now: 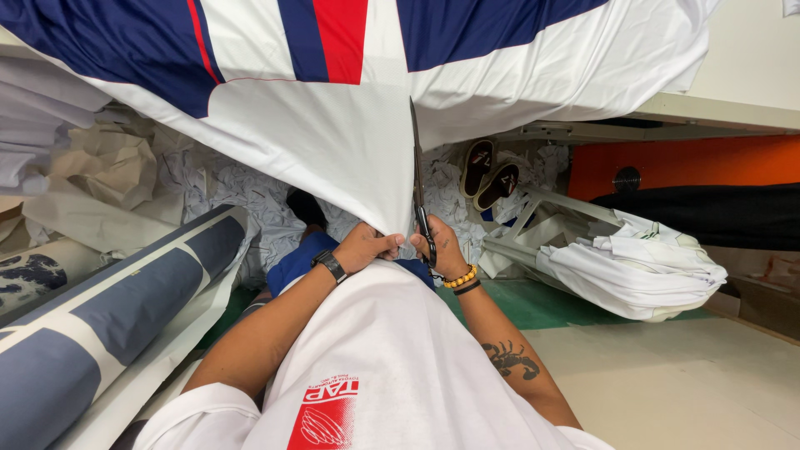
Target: The person uses shears to cut a blue, white, and red jersey laid flat on a table. They repeatedly smooth the fabric with one hand while cutting along seams and edges with the other, separating sections of the garment.
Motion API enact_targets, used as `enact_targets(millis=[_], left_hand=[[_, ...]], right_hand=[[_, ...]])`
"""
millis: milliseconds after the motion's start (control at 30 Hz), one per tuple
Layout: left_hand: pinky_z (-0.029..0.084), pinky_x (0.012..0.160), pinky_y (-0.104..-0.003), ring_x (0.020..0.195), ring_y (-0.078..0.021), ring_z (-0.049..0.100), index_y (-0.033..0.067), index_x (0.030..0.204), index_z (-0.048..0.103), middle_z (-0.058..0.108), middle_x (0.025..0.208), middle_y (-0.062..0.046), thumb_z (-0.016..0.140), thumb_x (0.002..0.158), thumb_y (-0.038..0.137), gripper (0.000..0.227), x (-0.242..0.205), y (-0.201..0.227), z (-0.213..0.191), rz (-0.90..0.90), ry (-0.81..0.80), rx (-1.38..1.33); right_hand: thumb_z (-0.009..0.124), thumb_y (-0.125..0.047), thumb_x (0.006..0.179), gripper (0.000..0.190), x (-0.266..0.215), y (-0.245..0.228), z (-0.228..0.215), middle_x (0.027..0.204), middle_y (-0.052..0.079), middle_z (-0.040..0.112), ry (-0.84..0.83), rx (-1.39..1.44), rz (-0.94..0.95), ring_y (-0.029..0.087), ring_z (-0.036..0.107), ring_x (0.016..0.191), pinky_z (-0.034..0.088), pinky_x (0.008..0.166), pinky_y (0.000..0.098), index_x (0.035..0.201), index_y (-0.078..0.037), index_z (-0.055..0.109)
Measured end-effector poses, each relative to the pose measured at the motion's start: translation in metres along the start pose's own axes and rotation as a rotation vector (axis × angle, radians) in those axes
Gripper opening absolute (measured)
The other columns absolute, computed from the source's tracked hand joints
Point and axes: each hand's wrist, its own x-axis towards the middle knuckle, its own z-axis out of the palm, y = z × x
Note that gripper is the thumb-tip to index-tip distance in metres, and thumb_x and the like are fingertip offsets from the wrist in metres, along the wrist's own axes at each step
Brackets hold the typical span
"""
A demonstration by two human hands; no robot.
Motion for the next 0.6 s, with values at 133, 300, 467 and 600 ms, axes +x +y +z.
enact_targets(millis=[133,300,467,600], left_hand=[[0.057,0.066,-0.027,0.068,-0.0136,0.066,-0.0019,0.091,0.070,0.069,0.074,-0.007,0.079,0.086,0.040,0.043,-0.002,0.000,0.001,-0.004,0.000,0.007],[0.058,0.068,-0.027,0.069,-0.0132,0.067,-0.0017,0.091,0.071,0.070,0.075,-0.007,0.078,0.087,0.039,0.042,-0.014,0.009,-0.001,0.035,-0.011,0.053],[0.057,0.071,-0.028,0.072,-0.0134,0.068,-0.0018,0.091,0.073,0.072,0.076,-0.008,0.078,0.087,0.039,0.041,-0.028,0.021,-0.001,0.065,0.008,0.123],[0.058,0.072,-0.028,0.074,-0.0120,0.068,0.0007,0.094,0.073,0.072,0.078,-0.006,0.077,0.088,0.034,0.034,-0.033,0.030,0.004,0.061,-0.005,0.129]], right_hand=[[0.071,-0.067,0.084,0.064,-0.003,-0.004,-0.002,0.070,-0.001,0.058,-0.021,0.026,-0.003,0.008,0.060,0.057,0.050,0.051,0.0226,0.094,-0.006,0.055],[0.064,-0.074,0.086,0.070,-0.002,-0.017,-0.005,0.078,0.001,0.057,-0.087,0.094,-0.092,0.009,0.060,0.066,0.053,0.061,0.0240,0.102,-0.006,0.055],[0.064,-0.075,0.087,0.071,0.009,-0.030,-0.004,0.077,0.001,0.057,-0.081,0.072,-0.109,0.010,0.061,0.066,0.052,0.061,0.0238,0.099,-0.005,0.055],[0.062,-0.076,0.087,0.072,0.022,-0.041,-0.004,0.077,0.001,0.057,-0.067,0.043,-0.110,0.009,0.062,0.066,0.053,0.060,0.0239,0.098,-0.006,0.055]])
